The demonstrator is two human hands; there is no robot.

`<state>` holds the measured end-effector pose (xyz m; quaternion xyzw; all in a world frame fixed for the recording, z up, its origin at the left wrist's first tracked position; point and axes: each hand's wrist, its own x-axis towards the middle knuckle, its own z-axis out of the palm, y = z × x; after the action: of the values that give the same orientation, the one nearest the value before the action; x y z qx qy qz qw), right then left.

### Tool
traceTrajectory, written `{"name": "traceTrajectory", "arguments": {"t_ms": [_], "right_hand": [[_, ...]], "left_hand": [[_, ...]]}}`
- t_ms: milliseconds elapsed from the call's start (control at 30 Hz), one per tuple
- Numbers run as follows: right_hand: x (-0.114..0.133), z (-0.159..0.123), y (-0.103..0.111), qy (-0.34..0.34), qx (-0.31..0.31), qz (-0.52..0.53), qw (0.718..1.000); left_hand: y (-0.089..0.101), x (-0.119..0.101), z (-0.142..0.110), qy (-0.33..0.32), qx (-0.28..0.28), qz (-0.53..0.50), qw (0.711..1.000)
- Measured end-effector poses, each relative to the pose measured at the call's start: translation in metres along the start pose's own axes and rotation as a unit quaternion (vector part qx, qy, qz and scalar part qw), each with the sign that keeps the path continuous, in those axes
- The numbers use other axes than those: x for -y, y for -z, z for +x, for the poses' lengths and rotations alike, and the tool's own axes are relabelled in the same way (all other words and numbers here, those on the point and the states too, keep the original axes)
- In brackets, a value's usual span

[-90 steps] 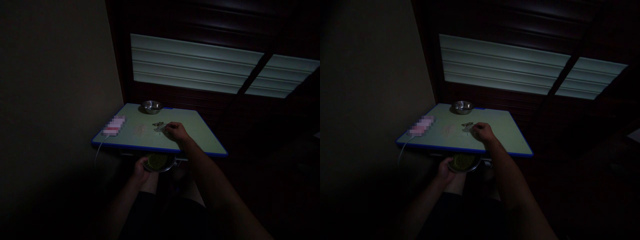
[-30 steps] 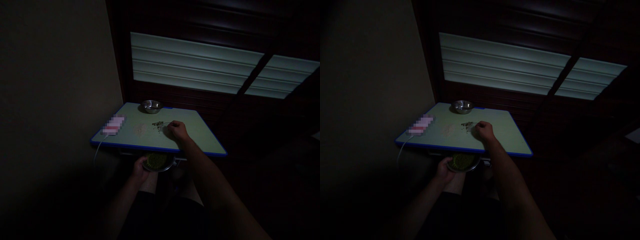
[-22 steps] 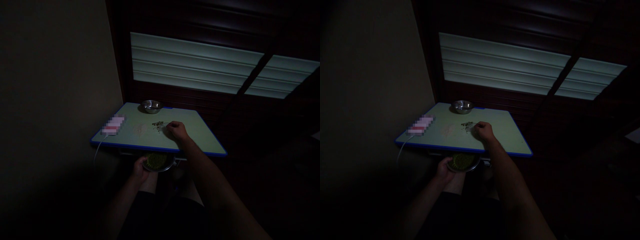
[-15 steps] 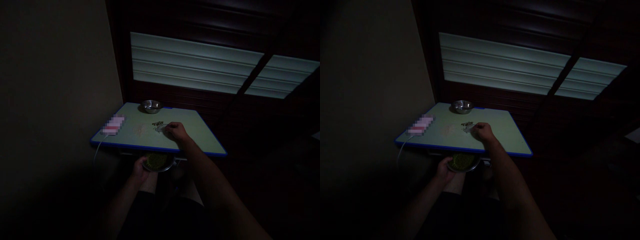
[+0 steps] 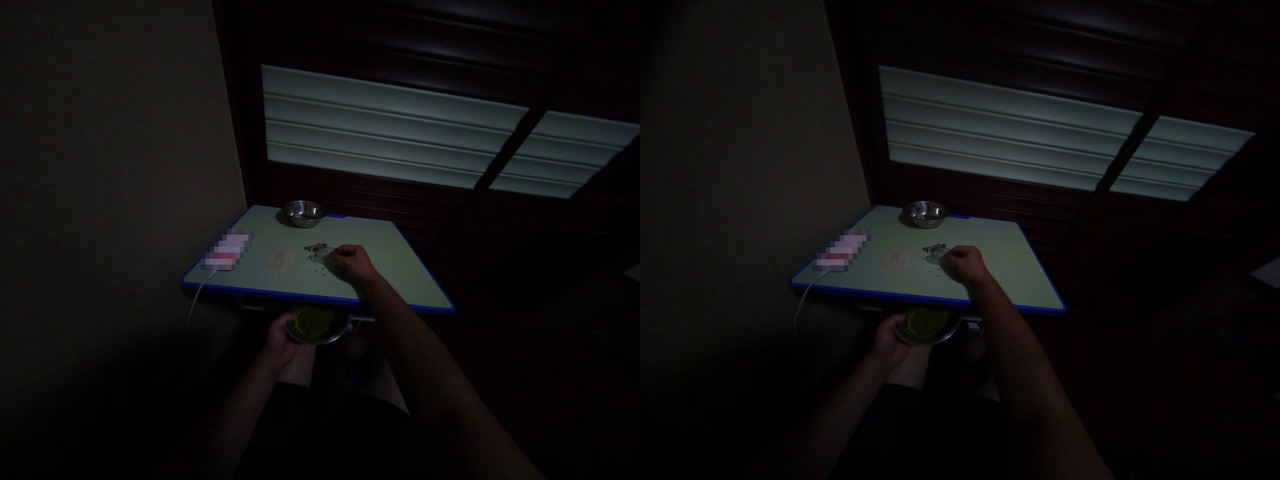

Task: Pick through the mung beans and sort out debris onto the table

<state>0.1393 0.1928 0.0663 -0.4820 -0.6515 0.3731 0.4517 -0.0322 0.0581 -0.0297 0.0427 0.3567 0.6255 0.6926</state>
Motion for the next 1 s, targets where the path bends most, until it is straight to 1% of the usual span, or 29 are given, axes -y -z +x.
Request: {"name": "traceTrajectory", "arguments": {"t_ms": [200,300,467,567,767,1000], "right_hand": [[-0.011,0.006,-0.001,0.024,0.021,-0.05,0.998],[-0.014,0.008,-0.002,0.029,0.016,-0.086,0.996],[-0.016,0.011,-0.003,0.034,0.0,-0.116,0.993],[-0.015,0.01,-0.002,0.033,-0.005,-0.127,0.991],[-0.006,0.005,0.0,0.041,0.01,-0.138,0.99],[-0.003,0.003,-0.001,0.04,-0.016,-0.182,0.982]], "left_hand": [[0.001,0.0,0.001,0.002,-0.006,0.006,1.0],[0.001,0.0,0.001,-0.001,-0.007,0.01,1.0],[-0.001,0.0,0.0,0.0,-0.013,0.009,1.0],[-0.002,-0.001,-0.002,-0.003,-0.012,0.007,1.0],[0.001,0.0,0.0,0.002,0.003,0.005,1.0],[0.003,0.001,0.001,-0.002,0.001,-0.009,1.0]]}}
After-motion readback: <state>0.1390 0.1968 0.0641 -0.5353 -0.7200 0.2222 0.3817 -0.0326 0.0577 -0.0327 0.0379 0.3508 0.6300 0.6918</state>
